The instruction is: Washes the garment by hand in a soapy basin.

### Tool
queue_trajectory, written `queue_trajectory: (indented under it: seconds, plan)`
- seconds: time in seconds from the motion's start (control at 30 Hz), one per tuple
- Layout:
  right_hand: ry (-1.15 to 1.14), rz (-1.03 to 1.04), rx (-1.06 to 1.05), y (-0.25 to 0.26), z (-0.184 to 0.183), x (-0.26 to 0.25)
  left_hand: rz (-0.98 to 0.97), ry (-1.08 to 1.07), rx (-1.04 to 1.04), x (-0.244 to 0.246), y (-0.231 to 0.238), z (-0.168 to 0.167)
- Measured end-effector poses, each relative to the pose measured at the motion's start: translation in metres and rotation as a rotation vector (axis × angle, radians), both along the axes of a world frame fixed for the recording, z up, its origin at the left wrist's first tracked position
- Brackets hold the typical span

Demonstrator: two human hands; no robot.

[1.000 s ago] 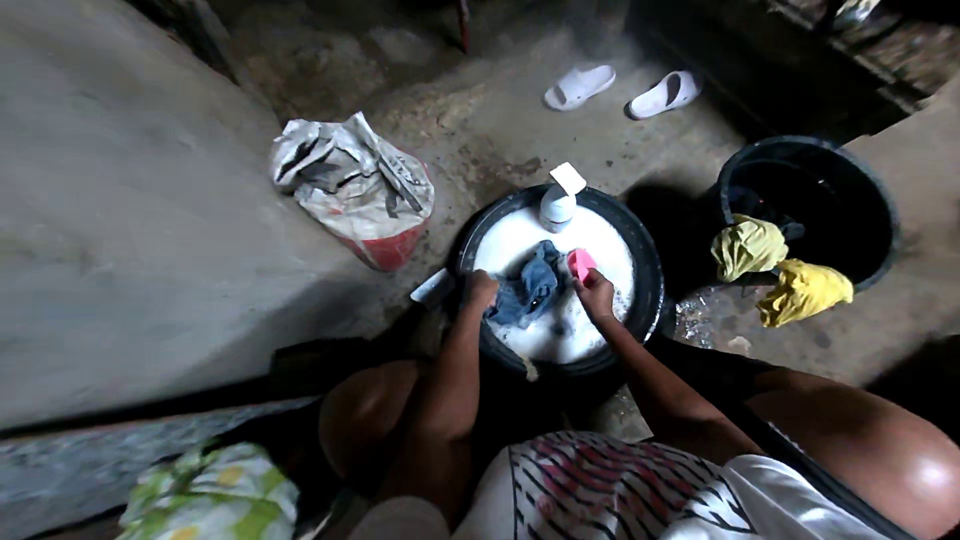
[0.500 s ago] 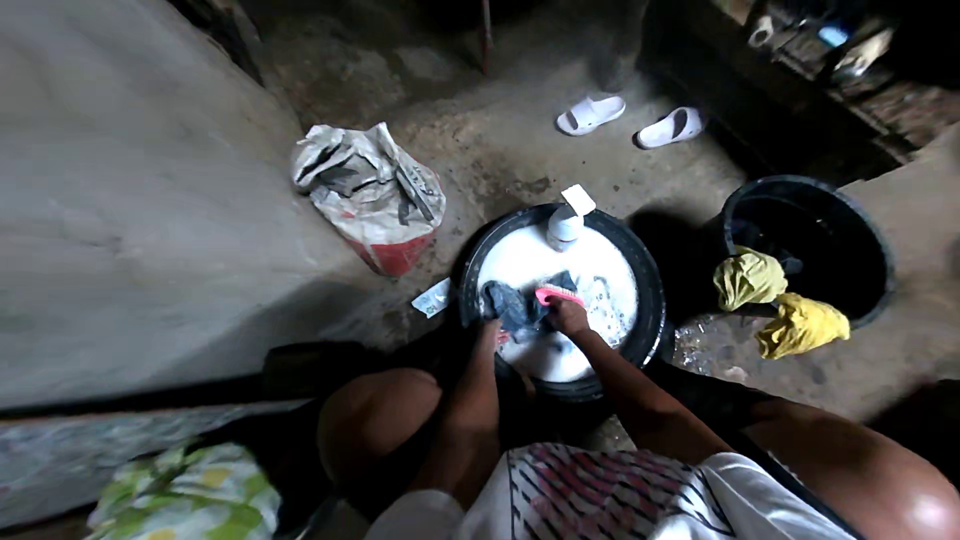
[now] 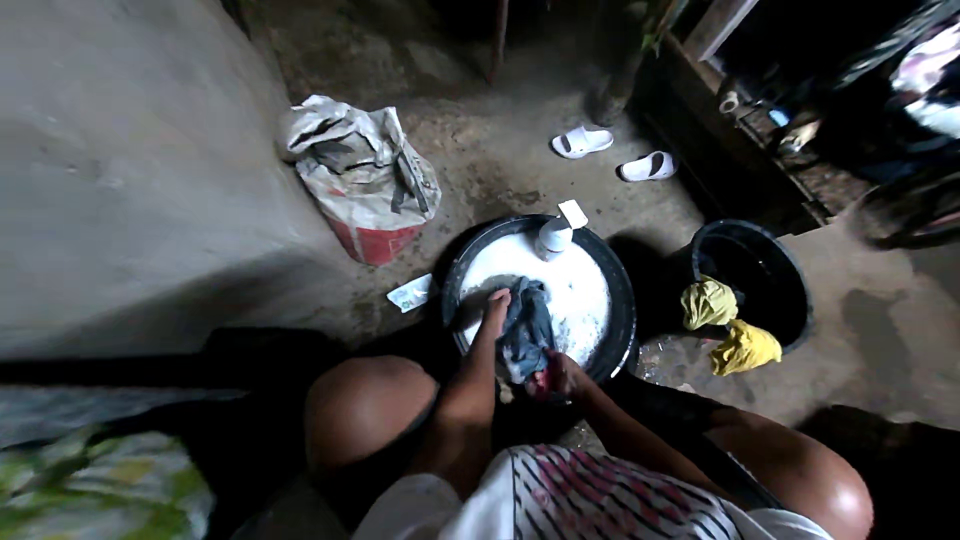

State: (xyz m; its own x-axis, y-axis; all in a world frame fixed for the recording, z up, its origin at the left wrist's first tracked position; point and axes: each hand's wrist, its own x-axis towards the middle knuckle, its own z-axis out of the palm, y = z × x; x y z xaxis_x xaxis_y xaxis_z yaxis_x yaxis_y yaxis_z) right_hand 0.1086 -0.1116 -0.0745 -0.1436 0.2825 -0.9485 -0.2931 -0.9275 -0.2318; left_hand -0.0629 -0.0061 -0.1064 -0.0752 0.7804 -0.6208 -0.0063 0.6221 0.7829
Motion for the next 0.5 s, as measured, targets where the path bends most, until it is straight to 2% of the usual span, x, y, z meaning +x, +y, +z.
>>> queue_trajectory:
  seconds: [0.1, 0.17, 0.23, 0.37, 0.43, 0.5]
  plan:
    - [-0.266, 0.066, 0.075, 0.007, 0.002, 0.008, -0.140, 0.369, 0.046, -0.002, 0.002, 0.001]
    - [-0.480, 0.084, 0.167, 0.015, 0.005, 0.013, -0.215, 0.488, -0.013, -0.006, -0.004, 0.004]
    - [-0.640, 0.126, 0.281, 0.028, 0.007, 0.017, -0.308, 0.506, -0.094, -0.009, -0.013, 0.003]
    - [-0.792, 0.214, 0.546, 0.069, 0.009, 0.016, -0.418, 0.533, -0.146, -0.007, -0.029, -0.007]
    - [-0.850, 0.372, 0.596, 0.089, 0.001, 0.011, -0.400, 0.567, -0.129, -0.001, -0.032, -0.013]
    - [-0.876, 0.628, 0.569, 0.101, -0.011, 0.006, -0.360, 0.591, -0.137, 0.008, -0.032, -0.016]
